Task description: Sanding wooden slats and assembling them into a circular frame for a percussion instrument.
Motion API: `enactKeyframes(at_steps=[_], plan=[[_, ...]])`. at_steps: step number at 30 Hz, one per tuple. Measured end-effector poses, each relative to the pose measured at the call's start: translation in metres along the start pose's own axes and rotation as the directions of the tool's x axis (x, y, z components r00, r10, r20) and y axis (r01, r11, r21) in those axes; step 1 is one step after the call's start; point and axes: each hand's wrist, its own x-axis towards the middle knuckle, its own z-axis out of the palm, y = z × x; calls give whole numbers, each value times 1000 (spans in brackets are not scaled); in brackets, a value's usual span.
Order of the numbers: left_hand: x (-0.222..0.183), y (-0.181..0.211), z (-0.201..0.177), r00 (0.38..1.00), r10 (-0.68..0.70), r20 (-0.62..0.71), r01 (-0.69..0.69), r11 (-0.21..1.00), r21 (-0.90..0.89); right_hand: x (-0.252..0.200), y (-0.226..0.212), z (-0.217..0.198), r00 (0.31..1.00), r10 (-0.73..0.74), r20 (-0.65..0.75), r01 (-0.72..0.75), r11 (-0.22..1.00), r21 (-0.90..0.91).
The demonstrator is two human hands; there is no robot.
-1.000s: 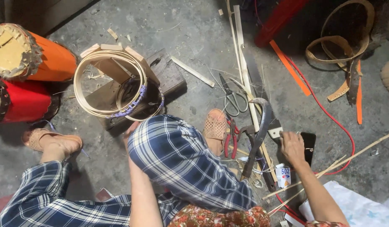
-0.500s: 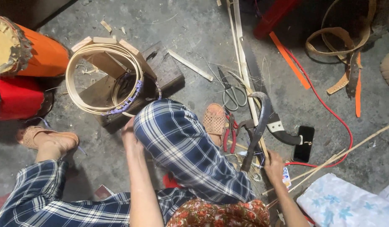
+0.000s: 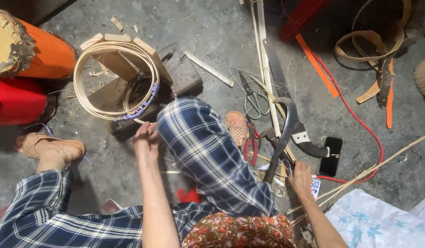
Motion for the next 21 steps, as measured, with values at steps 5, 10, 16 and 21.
enactKeyframes(at_steps=[5, 10, 16, 21], plan=[[2, -10, 5, 1000, -19, 19, 19, 1000, 18, 25, -28, -26, 994, 110, 3, -110, 991, 76], [11, -7, -9, 999, -29, -16, 29, 999, -13, 54, -68, -11, 946, 245, -215, -201, 958, 207], [39, -6, -58, 992, 1, -128, -25, 982, -186, 84, -81, 61, 943, -325, -77, 159, 638, -753], [21, 19, -82, 975, 48, -218, -119, 938, -325, 108, -112, 29, 946, -298, -129, 190, 829, -526]])
